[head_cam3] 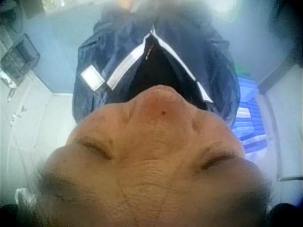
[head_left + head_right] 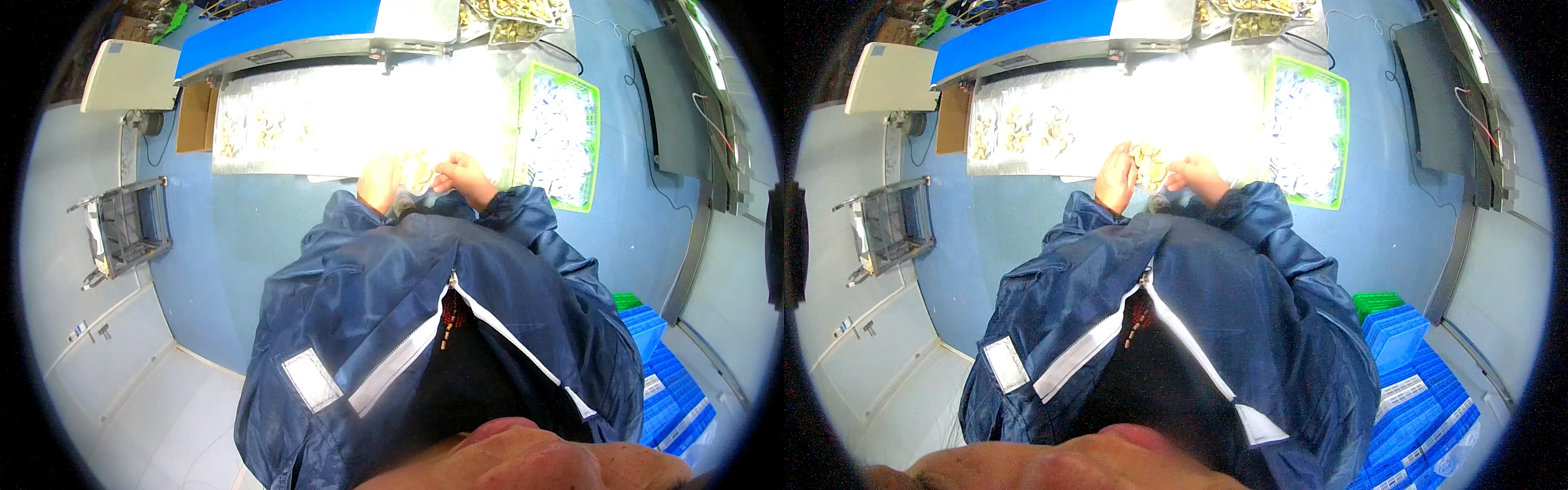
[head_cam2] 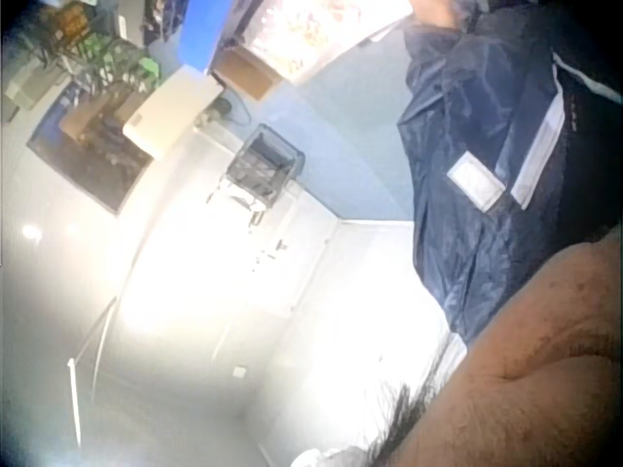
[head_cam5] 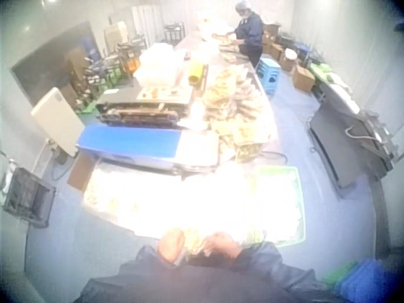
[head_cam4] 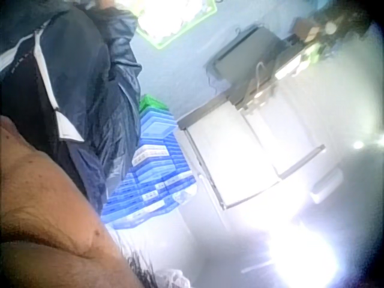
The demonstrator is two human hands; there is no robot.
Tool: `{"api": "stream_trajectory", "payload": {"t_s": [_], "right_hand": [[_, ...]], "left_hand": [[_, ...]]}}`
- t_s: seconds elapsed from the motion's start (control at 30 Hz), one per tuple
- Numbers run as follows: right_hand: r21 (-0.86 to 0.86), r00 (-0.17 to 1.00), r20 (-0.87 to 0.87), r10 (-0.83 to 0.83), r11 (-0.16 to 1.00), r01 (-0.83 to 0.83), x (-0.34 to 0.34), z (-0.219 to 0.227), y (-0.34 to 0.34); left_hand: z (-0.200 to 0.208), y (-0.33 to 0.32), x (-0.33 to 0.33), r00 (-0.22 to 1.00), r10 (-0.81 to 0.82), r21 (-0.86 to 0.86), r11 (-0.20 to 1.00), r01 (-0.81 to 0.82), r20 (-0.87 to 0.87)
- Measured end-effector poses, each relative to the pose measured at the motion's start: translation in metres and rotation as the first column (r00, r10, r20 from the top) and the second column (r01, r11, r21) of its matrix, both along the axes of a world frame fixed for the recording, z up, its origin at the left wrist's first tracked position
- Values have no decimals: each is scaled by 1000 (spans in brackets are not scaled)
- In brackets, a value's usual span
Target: The person places food items into clear plastic trays, seals them using a vacuum sealer, and then transfers the sealed trays into plastic bags. The person handles the trays and bags by hand throughout the process.
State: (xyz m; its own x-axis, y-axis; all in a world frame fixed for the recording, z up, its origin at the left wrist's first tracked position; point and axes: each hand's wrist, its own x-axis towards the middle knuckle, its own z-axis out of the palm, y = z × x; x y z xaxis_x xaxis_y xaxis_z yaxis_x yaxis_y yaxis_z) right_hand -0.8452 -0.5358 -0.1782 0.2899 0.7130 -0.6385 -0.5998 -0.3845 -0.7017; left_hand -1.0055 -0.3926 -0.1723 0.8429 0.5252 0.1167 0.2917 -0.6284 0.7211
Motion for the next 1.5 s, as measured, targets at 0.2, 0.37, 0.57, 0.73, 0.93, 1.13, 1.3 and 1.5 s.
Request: {"api": "stream_trajectory", "payload": {"t_s": [0.2,0.37,0.57,0.73,0.93,1.13,1.3,1.5], "right_hand": [[186,992,75,-103,979,88,-15,-19,12],[313,989,70,-128,944,99,12,-6,-2],[234,971,217,-105,971,52,67,36,-51],[293,933,193,303,890,-350,130,76,-94],[-451,170,890,423,869,201,218,-6,-125],[-181,258,957,132,967,178,216,-39,-132],[-214,570,821,23,939,270,258,-4,-131],[-337,-134,916,377,907,252,306,-35,-89]], "left_hand": [[2,-29,31,920,-210,180,971,158,330],[16,-36,55,909,-304,124,952,280,285],[33,5,63,975,199,-308,938,-161,95],[40,29,53,990,101,-984,142,-109,-95],[16,5,77,971,200,-987,68,-145,-128],[22,-21,99,943,256,-969,63,-239,-215],[19,-24,97,911,347,-960,87,-267,-222],[11,-31,102,921,344,-975,53,-215,-185]]}}
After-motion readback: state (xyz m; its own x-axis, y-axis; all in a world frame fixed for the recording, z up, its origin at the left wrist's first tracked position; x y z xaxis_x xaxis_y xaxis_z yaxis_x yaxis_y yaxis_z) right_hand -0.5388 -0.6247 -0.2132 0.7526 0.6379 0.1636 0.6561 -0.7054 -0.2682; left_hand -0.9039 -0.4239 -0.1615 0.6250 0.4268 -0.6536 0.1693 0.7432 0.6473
